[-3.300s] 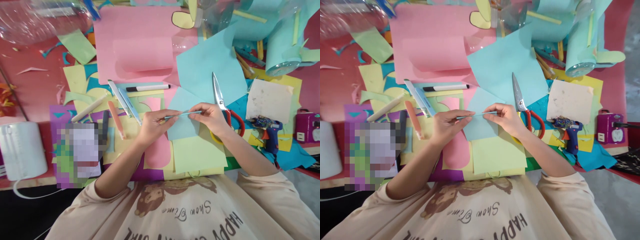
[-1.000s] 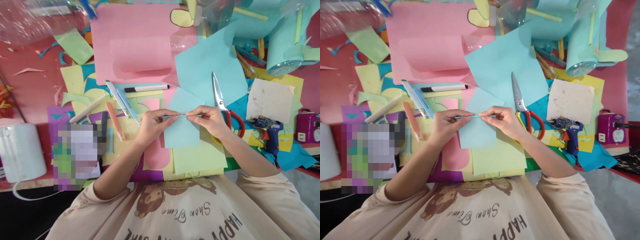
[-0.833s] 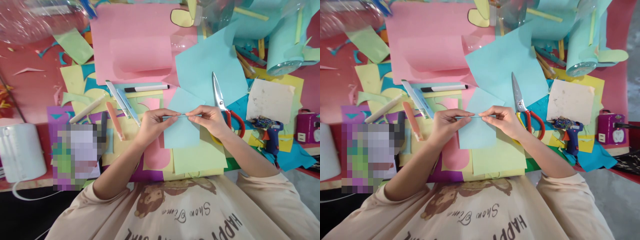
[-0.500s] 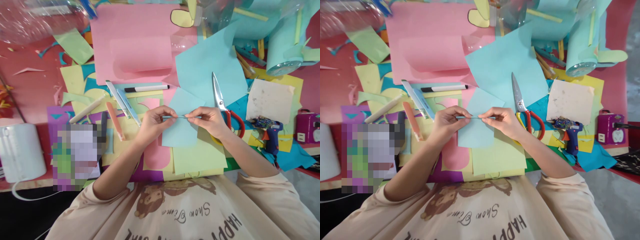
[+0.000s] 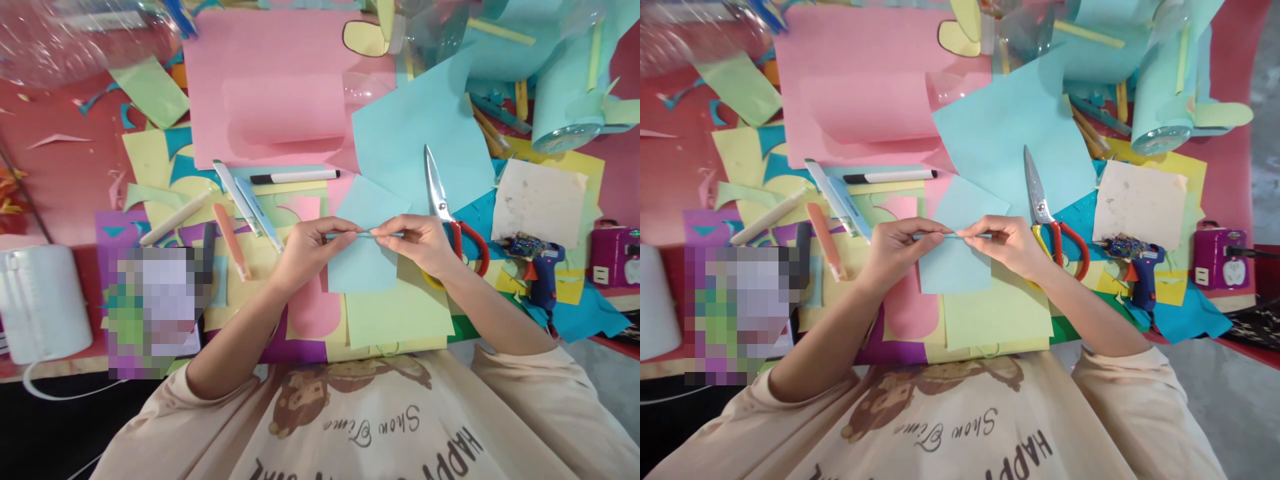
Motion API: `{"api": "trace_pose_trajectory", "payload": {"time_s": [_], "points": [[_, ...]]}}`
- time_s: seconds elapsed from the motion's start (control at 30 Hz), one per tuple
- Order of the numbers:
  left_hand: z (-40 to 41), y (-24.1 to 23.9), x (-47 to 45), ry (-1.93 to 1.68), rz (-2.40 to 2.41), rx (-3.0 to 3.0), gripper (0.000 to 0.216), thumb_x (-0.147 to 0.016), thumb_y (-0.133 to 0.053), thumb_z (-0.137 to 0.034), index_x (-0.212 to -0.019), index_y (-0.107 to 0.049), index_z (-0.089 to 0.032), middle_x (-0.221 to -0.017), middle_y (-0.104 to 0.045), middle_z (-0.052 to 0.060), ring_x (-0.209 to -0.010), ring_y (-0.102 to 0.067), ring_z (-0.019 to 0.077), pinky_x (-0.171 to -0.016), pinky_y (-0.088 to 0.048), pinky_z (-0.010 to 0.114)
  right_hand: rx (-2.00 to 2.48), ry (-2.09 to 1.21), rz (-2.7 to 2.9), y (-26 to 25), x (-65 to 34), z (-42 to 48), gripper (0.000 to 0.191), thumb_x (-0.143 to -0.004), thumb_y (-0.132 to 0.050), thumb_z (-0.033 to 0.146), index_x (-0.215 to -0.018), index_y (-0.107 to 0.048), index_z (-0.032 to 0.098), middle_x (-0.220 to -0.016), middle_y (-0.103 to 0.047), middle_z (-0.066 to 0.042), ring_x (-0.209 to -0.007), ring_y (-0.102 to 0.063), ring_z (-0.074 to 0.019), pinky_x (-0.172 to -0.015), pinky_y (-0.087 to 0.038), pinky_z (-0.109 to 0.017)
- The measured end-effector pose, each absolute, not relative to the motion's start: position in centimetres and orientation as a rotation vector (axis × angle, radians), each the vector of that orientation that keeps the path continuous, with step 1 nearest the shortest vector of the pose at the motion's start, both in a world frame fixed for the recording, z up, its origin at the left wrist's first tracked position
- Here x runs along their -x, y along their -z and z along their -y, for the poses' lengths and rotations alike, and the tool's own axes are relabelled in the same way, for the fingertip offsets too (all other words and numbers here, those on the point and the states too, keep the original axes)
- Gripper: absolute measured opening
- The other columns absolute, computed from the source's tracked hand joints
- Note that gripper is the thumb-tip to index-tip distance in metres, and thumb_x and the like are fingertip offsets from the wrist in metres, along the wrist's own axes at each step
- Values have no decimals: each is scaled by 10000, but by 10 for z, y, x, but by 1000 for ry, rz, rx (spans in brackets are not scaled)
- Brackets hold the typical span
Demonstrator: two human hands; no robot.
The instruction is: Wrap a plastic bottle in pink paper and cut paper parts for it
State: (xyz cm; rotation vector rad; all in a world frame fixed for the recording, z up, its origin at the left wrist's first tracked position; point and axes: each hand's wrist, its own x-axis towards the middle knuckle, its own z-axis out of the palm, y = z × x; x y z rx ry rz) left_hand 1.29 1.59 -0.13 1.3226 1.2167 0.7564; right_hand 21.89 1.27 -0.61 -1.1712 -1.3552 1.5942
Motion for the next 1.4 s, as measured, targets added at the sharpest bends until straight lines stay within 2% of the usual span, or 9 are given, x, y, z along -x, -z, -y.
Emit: {"api": "trace_pose_trajectory", "payload": {"time_s": [0.1, 0.27, 0.43, 0.53, 0.63, 0.77, 0.87, 1.13, 1.4], "points": [[-15, 1, -13, -780, -1238, -1323, 190, -786, -675, -369, -829, -759, -204, -851, -762, 43, -767, -682, 159, -640, -520, 214, 1206, -1559, 1386, 6, -219, -13, 135, -759, -739, 323, -857, -752, 231, -869, -742, -16, -787, -657, -131, -651, -524, -241], [-15, 1, -14, -791, -1270, -1344, 182, -782, -670, -354, -832, -764, -206, -856, -765, 40, -767, -683, 160, -642, -515, 217, 1290, -1573, 1434, 2, -218, -12, 291, -777, -712, 425, -1009, -726, 250, -916, -720, -21, -747, -615, -128, -538, -451, -220], [-15, 1, -14, -791, -1265, -1359, 188, -777, -670, -354, -838, -766, -203, -851, -767, 35, -748, -682, 152, -621, -511, 207, 1346, -1486, 1518, 0, -217, -12, 251, -812, -668, 439, -895, -753, 218, -780, -699, -11, -550, -475, -83, -461, -337, -229], [-15, 2, -13, -789, -1248, -1351, 190, -790, -666, -362, -845, -767, -210, -865, -769, 30, -753, -684, 147, -626, -513, 200, 1344, -1479, 1518, 2, -217, -13, 251, -806, -675, 440, -884, -760, 217, -709, -672, 4, -502, -404, -67, -447, -296, -232], [-15, 2, -13, -796, -1225, -1334, 205, -799, -663, -380, -859, -766, -213, -880, -768, 38, -803, -693, 164, -678, -530, 219, 1333, -1475, 1516, 2, -217, -13, 235, -801, -682, 430, -879, -763, 224, -723, -685, 4, -510, -415, -68, -451, -304, -232], [-15, 2, -13, -811, -1222, -1333, 232, -805, -655, -415, -842, -769, -217, -848, -766, 44, -818, -695, 176, -719, -536, 240, 1297, -1485, 1494, 2, -217, -14, 202, -795, -696, 398, -871, -763, 224, -799, -723, -12, -609, -535, -97, -509, -390, -236], [-15, 3, -13, -815, -1222, -1325, 209, -796, -669, -400, -835, -769, -222, -858, -767, 42, -793, -692, 164, -684, -531, 228, 1270, -1491, 1473, 2, -216, -15, 173, -788, -706, 372, -860, -764, 225, -828, -737, -17, -689, -595, -121, -570, -445, -246], [-15, 3, -11, -818, -1228, -1328, 157, -773, -699, -334, -859, -775, -226, -875, -772, 38, -762, -690, 151, -603, -510, 206, 1223, -1555, 1403, 4, -216, -16, 118, -776, -720, 310, -855, -762, 233, -845, -751, -14, -758, -643, -127, -654, -498, -250], [-14, 4, -13, -846, -1228, -1340, 127, -764, -705, -309, -836, -778, -234, -857, -774, 38, -710, -686, 149, -549, -499, 210, 1221, -1581, 1386, 8, -217, -16, 134, -763, -727, 307, -849, -756, 209, -824, -734, -27, -747, -628, -133, -642, -492, -256]]}}
